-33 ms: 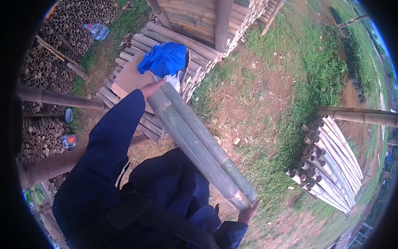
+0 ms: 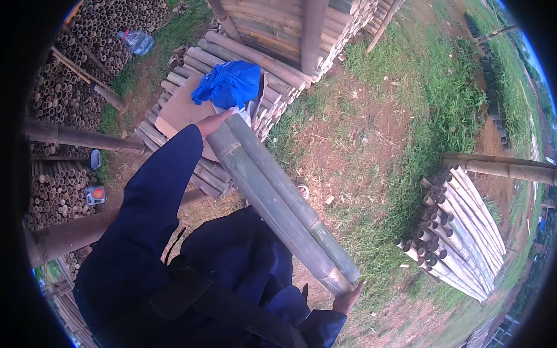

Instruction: The person selects bamboo poles from a pile, carries them to a work area, and uses a hand saw to cut a pole into shorter sections. The person handles the bamboo by hand and uses a saw to perform the cutting.

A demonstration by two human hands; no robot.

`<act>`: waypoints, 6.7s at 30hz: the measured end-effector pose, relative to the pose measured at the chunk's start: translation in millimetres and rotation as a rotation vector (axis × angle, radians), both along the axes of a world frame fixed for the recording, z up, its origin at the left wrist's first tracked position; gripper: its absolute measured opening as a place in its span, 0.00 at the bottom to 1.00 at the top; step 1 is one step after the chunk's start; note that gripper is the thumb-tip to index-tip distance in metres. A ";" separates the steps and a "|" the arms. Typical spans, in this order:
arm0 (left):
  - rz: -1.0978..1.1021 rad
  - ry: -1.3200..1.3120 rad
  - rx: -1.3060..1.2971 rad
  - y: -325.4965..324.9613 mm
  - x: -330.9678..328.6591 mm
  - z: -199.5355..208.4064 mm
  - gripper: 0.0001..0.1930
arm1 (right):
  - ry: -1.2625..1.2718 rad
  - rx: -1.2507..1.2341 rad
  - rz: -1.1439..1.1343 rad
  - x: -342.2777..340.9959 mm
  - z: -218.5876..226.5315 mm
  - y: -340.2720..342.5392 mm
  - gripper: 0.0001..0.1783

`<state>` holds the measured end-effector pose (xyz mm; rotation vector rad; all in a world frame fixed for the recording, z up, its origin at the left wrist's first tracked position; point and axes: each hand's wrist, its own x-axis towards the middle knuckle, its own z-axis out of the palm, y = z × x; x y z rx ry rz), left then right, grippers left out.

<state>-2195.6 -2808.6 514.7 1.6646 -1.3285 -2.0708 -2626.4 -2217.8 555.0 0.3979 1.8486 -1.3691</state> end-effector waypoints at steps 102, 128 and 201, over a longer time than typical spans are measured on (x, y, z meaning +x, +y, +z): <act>0.796 -0.855 -0.737 -172.8 12.1 -46.3 0.29 | 0.063 0.212 0.988 46.8 -186.0 -795.1 0.33; 0.871 -0.315 0.584 494.9 -381.8 -159.8 0.36 | 0.000 0.663 2.187 -83.4 -210.5 -651.9 0.30; 0.797 -0.621 0.254 1017.0 -88.8 -280.5 0.21 | 1.008 0.477 2.807 304.5 -182.1 -152.8 0.24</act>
